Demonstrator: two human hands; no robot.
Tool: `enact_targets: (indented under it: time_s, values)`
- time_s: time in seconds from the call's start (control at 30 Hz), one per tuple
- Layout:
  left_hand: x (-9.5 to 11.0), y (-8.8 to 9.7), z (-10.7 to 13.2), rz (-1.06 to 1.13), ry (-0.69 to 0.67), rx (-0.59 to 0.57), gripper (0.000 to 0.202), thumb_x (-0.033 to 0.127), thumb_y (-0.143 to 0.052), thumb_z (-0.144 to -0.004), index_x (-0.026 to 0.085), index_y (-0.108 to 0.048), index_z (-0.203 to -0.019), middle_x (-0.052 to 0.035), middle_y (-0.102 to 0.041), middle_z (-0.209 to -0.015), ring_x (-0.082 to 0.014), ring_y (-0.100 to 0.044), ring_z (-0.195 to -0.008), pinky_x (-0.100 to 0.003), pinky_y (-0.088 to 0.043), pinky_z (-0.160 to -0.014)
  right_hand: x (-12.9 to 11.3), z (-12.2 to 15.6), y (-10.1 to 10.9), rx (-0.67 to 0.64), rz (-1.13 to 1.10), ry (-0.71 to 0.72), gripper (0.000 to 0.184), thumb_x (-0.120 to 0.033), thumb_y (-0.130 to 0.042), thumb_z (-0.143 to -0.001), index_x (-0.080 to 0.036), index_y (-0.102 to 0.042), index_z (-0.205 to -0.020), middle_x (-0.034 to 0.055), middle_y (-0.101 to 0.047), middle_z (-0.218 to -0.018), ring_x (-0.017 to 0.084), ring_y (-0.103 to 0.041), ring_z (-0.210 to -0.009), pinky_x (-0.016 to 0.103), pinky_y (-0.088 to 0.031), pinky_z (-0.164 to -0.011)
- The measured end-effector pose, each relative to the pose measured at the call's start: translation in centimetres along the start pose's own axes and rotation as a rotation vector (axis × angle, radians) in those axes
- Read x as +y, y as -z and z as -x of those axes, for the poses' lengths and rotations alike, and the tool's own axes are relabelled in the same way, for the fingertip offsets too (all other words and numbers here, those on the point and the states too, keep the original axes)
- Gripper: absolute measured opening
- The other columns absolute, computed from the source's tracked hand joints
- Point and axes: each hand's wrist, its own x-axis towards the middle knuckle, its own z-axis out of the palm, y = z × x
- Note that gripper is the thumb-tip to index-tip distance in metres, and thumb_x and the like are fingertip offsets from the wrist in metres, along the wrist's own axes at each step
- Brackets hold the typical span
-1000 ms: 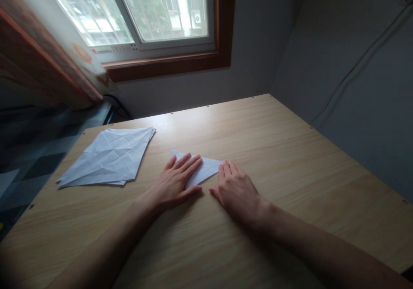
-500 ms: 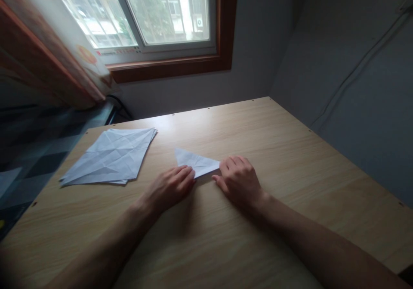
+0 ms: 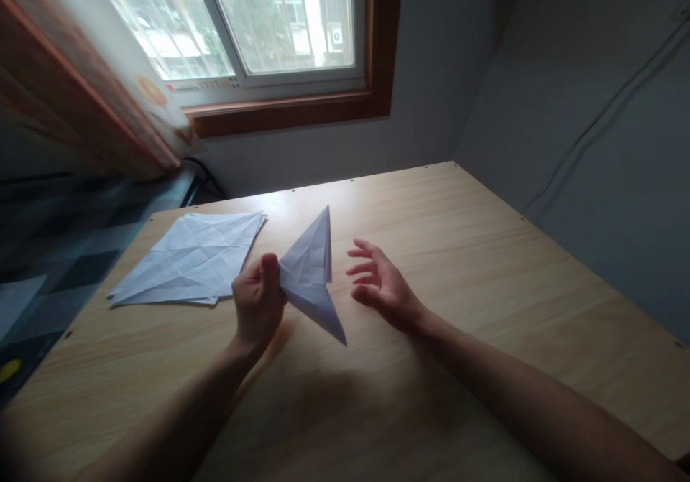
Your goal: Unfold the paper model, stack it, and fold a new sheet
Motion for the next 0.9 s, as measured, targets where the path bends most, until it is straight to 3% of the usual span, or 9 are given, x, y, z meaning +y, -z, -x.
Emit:
enact_targets:
  time_s: [0.1, 0.17, 0.27, 0.33, 0.37, 0.43, 0.53, 0.7, 0.9]
  values:
    - [-0.7, -0.5, 0.0, 0.029, 0.079, -0.079, 0.059, 0.069, -0.042, -0.087, 0.02, -0.039, -0.053, 0.0038, -0.037, -0.046, -0.0106, -0.035, -0.044, -0.025, -0.026, -0.043, -1.0, -0.3, -1.9, -0.206, -0.196, -0.112, 0.082, -0.067, -0.072, -0.066, -0.022, -0.047, -0.13, 0.013, -0.06, -0.118, 0.024, -0.067, -0.087, 0.038, -0.057, -0.072]
    - [-1.3, -0.7, 0.0, -0.011, 0.083, -0.1, 0.059, 0.069, -0.042, -0.086, 0.02, -0.038, -0.053, 0.0039, -0.036, -0.047, -0.0107, -0.035, -0.045, -0.025, -0.026, -0.043, -1.4, -0.6, -3.2, -0.253, -0.266, -0.125, 0.068, -0.053, -0.077, -0.069, -0.022, -0.051, -0.124, 0.0088, -0.065, -0.109, 0.023, -0.067, -0.087, 0.037, -0.056, -0.074]
    - [-1.9, -0.8, 0.3, -0.101, 0.011, -0.054, 0.053, 0.066, -0.041, -0.089, 0.019, -0.048, -0.066, 0.0024, -0.046, -0.057, -0.0124, -0.044, -0.052, -0.024, -0.034, -0.047, -1.1, -1.3, -4.4, -0.032, -0.168, -0.044, 0.032, -0.033, -0.072, -0.077, -0.02, -0.06, -0.103, 0.0045, -0.068, -0.094, 0.02, -0.066, -0.084, 0.034, -0.054, -0.074]
    - [-2.0, -0.8, 0.7, -0.146, -0.11, -0.006, 0.05, 0.067, -0.041, -0.089, 0.018, -0.055, -0.092, -0.0044, -0.06, -0.084, -0.0169, -0.057, -0.072, -0.028, -0.046, -0.059, -0.4, -1.7, -4.6, 0.137, -0.049, -0.035, 0.018, -0.028, -0.068, -0.078, -0.018, -0.061, -0.091, 0.0029, -0.067, -0.083, 0.019, -0.065, -0.075, 0.031, -0.053, -0.066]
    - [-1.9, -0.9, 0.9, -0.161, -0.18, -0.007, 0.054, 0.068, -0.041, -0.088, 0.019, -0.054, -0.107, -0.0089, -0.06, -0.103, -0.0202, -0.06, -0.087, -0.032, -0.05, -0.069, -0.1, -1.9, -4.5, 0.203, 0.0, -0.037, 0.015, -0.027, -0.067, -0.078, -0.018, -0.061, -0.089, 0.0026, -0.066, -0.08, 0.018, -0.064, -0.072, 0.03, -0.052, -0.063]
    - [-1.8, -1.0, 1.4, -0.186, -0.289, -0.094, 0.064, 0.07, -0.044, -0.085, 0.021, -0.044, -0.127, -0.0149, -0.048, -0.132, -0.0271, -0.054, -0.114, -0.041, -0.051, -0.086, 0.2, -2.0, -4.3, 0.296, 0.05, -0.042, 0.016, -0.027, -0.067, -0.078, -0.018, -0.06, -0.088, 0.003, -0.066, -0.081, 0.018, -0.063, -0.07, 0.028, -0.051, -0.06]
    - [-1.8, -1.5, 2.1, -0.204, -0.312, -0.322, 0.082, 0.07, -0.054, -0.079, 0.023, -0.028, -0.142, -0.0181, -0.035, -0.146, -0.034, -0.04, -0.133, -0.05, -0.047, -0.098, 0.2, -1.7, -4.1, 0.288, -0.025, -0.052, 0.024, -0.033, -0.067, -0.079, -0.019, -0.059, -0.097, 0.0031, -0.067, -0.086, 0.017, -0.064, -0.07, 0.028, -0.051, -0.058]
    - [-2.4, -1.9, 2.1, -0.117, -0.28, -0.512, 0.099, 0.059, -0.068, -0.076, 0.023, -0.011, -0.149, -0.0202, -0.036, -0.147, -0.0353, -0.042, -0.134, -0.052, -0.044, -0.104, -0.2, -1.4, -4.2, 0.098, -0.173, -0.078, 0.04, -0.043, -0.07, -0.078, -0.022, -0.056, -0.109, 0.0019, -0.066, -0.088, 0.017, -0.067, -0.074, 0.028, -0.053, -0.059]
    - [-2.5, -1.7, 1.7, 0.144, -0.17, -0.63, 0.099, 0.045, -0.074, -0.075, 0.026, -0.012, -0.149, -0.017, -0.044, -0.144, -0.033, -0.047, -0.131, -0.05, -0.046, -0.104, 0.2, -1.7, -3.6, -0.008, -0.162, -0.149, 0.051, -0.043, -0.076, -0.073, -0.021, -0.054, -0.114, 0.0025, -0.064, -0.092, 0.018, -0.066, -0.074, 0.031, -0.056, -0.062]
